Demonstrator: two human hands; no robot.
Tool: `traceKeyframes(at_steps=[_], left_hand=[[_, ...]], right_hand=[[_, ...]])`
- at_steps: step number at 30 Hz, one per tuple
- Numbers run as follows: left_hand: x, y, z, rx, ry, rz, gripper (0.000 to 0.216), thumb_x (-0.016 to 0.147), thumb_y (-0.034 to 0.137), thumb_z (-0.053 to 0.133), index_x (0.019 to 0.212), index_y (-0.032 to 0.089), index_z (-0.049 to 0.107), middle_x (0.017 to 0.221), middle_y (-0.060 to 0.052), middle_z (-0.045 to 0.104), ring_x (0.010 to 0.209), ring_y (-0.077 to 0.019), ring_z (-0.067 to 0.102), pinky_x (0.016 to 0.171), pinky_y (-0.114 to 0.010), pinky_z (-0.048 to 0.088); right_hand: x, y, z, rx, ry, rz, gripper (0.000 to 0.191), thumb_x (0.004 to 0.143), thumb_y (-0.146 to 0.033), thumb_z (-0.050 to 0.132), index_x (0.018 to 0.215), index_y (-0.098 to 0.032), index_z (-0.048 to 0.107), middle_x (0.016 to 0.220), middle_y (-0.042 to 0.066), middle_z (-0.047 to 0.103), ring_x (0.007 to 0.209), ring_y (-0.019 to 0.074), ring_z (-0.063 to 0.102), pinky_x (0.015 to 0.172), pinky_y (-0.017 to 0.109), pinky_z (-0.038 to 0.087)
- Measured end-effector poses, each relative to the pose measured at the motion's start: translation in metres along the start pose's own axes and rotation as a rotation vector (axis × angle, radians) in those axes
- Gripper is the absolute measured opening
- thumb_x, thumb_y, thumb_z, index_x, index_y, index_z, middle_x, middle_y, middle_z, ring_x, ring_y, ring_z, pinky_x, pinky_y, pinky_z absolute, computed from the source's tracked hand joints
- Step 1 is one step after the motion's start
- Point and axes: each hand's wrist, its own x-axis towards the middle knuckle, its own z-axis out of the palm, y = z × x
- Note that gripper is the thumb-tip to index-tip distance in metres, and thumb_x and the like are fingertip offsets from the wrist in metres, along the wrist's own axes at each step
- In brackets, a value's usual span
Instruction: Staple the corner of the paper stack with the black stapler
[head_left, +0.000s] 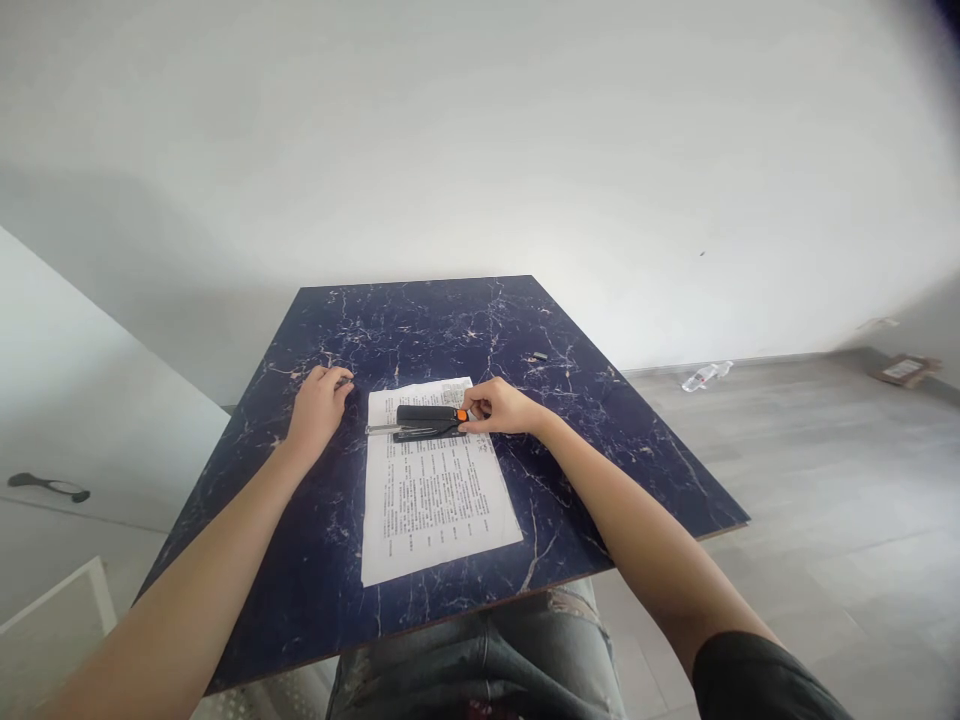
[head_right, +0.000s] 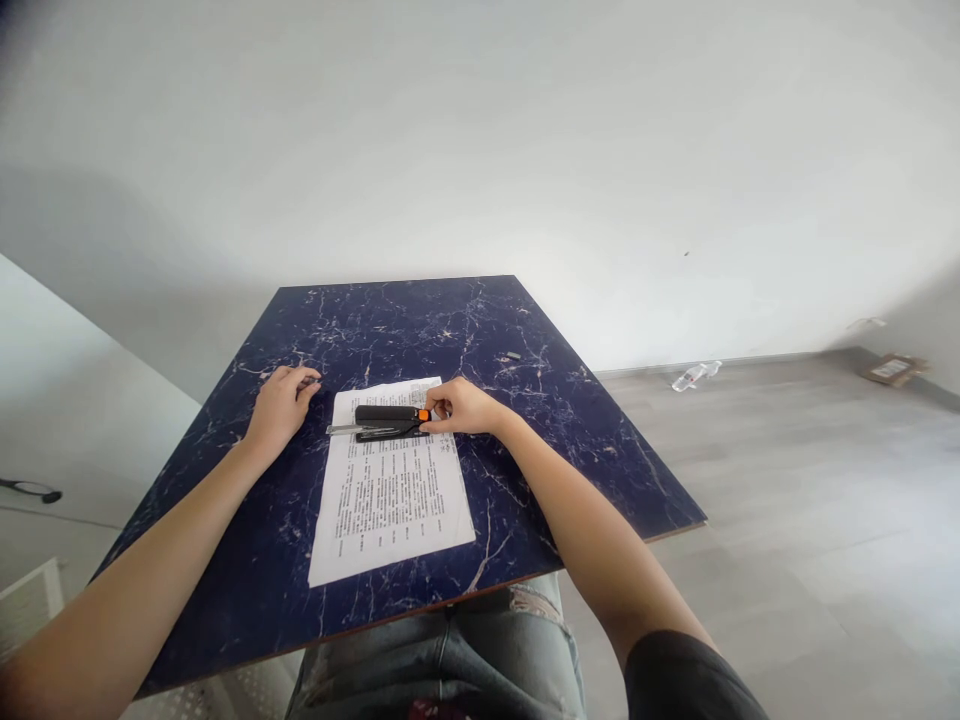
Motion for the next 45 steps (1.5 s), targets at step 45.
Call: traceKeyframes(at_steps=[45], left_hand=[[-0.0014,0.0090,-0.0066,-0.018,0.102,0.047,0.010,0.095,0.031,0.059,0.092,0.022,0.064,0.097,-0.008,0.072,0.094,-0.0260,0.067,0.092,-0.038,0.050]], right_hand=[[-0.0010,0.0048,0.0000,0.023,0.005,-0.012,0.026,0.084,-0.040,0.082,0.085,-0.017,0.068,0.066,-0.003,0.061,0.057,0.0101,0.048,0.058,0.025,0.039]])
